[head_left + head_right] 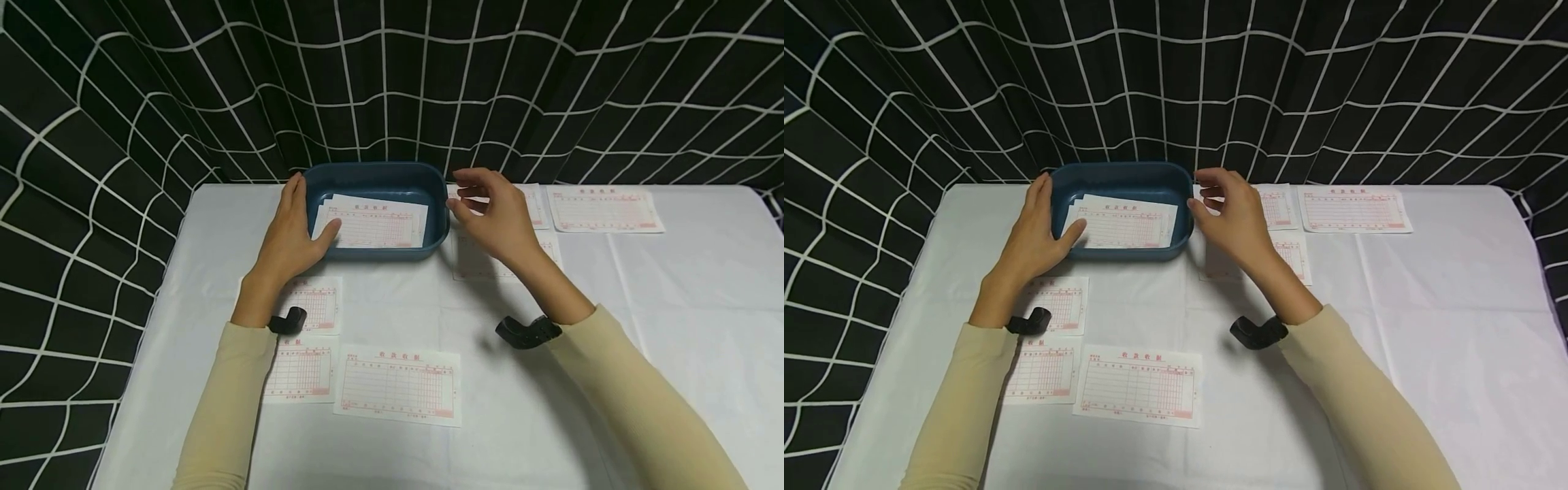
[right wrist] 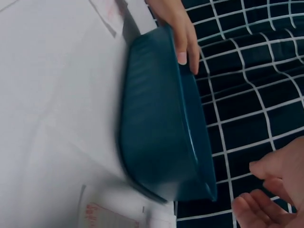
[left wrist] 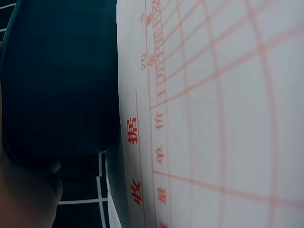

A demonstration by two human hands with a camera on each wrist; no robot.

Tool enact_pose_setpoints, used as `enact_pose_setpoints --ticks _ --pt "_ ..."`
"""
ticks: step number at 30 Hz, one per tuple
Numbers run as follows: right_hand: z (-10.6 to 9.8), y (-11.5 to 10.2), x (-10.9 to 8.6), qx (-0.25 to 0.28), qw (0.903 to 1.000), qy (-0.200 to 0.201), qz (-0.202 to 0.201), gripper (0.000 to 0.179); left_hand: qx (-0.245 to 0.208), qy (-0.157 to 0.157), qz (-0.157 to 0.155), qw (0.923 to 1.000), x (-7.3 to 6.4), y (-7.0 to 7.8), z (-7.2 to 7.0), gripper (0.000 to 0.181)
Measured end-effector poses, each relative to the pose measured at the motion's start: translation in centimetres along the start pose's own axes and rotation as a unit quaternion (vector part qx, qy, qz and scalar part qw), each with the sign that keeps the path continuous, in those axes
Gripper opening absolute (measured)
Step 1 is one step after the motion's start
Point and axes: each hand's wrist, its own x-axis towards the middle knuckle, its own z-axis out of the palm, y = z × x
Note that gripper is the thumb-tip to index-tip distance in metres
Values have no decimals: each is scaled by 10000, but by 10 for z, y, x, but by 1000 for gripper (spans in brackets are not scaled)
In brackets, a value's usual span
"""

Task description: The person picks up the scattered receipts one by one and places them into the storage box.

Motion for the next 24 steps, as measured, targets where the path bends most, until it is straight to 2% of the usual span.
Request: enact_pose_setpoints --ticks 4,11,24 --pt "-2 2 -15 -17 9998 -121 -139 39 -5 6 27 10000 1 2 0 101" --pt "-2 4 -44 -273 9974 -211 -629 39 6 1 17 10000 1 4 -1 101" --pt "5 5 -99 -494 9937 -307 -962 42 12 22 -19 10000 -1 2 -1 100"
